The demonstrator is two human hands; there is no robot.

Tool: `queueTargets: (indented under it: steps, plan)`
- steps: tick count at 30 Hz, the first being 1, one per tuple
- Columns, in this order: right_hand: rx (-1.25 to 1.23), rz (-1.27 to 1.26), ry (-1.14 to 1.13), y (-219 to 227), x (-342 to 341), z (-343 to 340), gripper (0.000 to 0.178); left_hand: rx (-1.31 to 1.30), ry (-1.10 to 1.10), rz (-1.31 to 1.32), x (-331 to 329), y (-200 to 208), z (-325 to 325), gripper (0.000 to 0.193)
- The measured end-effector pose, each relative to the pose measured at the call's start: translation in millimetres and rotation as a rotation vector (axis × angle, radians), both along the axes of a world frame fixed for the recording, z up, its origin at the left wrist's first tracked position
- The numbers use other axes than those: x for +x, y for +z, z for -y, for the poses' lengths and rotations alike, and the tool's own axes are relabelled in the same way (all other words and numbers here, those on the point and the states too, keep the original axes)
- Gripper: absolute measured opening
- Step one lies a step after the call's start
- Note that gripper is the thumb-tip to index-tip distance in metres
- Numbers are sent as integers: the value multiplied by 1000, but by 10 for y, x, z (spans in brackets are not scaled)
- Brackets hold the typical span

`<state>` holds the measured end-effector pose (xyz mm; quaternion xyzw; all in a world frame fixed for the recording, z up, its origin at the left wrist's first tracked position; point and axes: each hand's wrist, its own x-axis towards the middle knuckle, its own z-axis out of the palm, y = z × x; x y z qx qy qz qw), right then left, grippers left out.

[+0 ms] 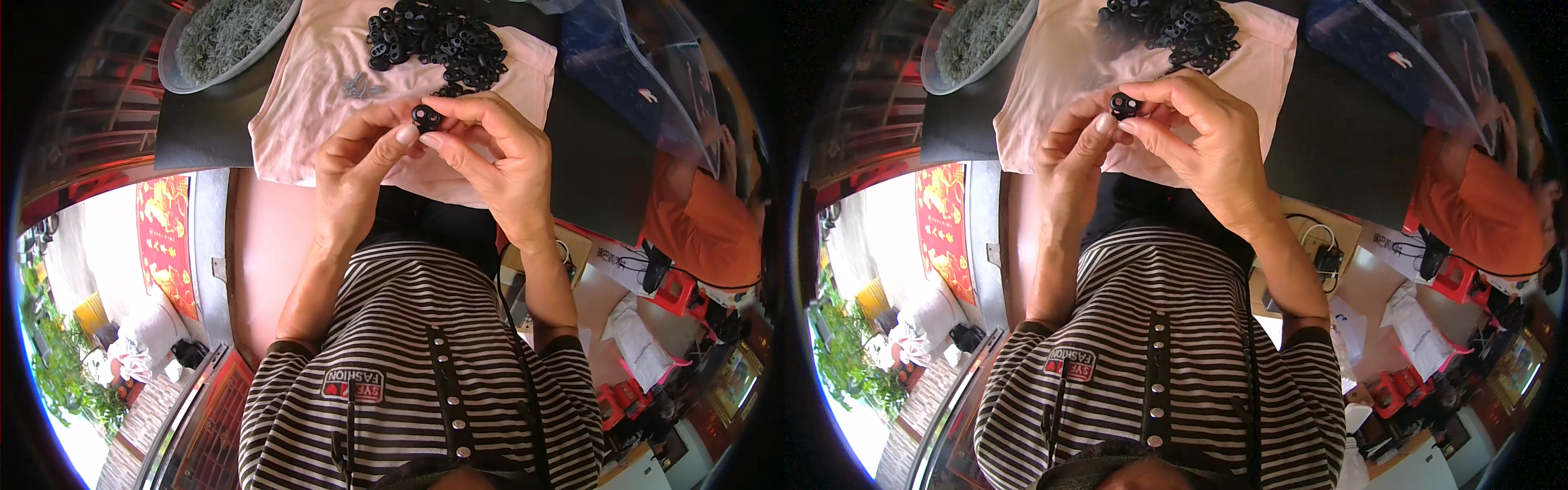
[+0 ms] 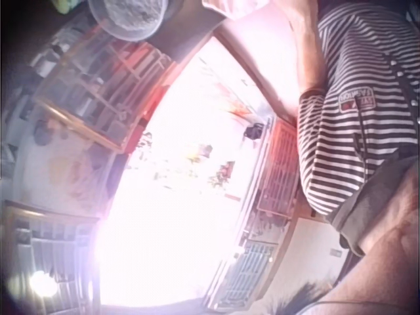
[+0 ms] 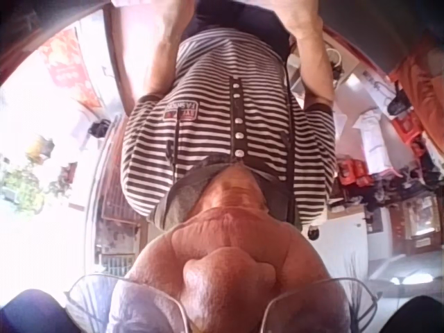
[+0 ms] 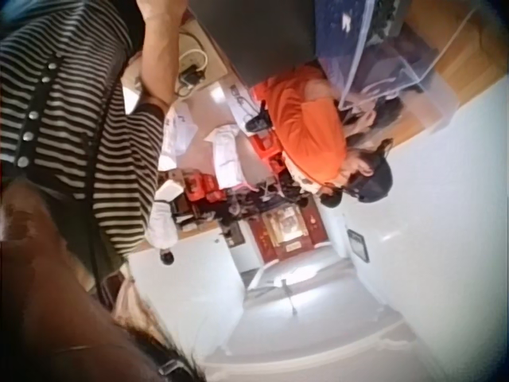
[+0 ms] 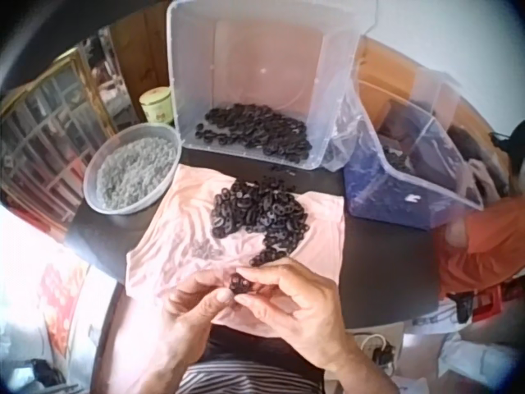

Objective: The person sits at a table and assembles small black plastic components by hand. They pick up a black plastic piece and a small metal spring, insert the spring into the plastic piece, and place the assembled unit on a pink cloth. This process is repeated continuously throughout the clip.

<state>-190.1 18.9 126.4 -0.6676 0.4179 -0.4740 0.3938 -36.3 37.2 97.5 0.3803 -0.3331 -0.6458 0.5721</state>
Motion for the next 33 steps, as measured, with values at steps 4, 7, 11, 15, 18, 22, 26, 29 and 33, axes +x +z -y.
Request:
queueTargets:
  steps: [4,7,11,15,18,22,26,29,33]
  plan:
    - [171,122,65,21,-52,-29,25,-203,86,194,-11,-54,-38,30]
    - [209,153,110,35,-99,-46,24,-389,41,249,55,-130,10,27]
    - [237,114,143,58,-142,-64,23,-376,21,210,37,-111,-4,26]
    - [193,47,120,15,-149,-101,22,-357,18,213,-1,-136,-19,21]
    - [176,19,106,-16,-149,-108,20,-357,32,199,-53,-174,-33,17]
    - [247,-9,82,-72,-186,-145,19,-350,13,186,-92,-218,-44,16]
    - [294,100,70,-149,-218,-149,19,-322,-22,231,-120,-241,-10,19]
    - [379,188,72,-91,-320,-65,22,-425,-33,387,-128,-123,105,25]
    - [-93,-97,-365,163,-580,273,22,-520,140,742,-37,22,319,27]
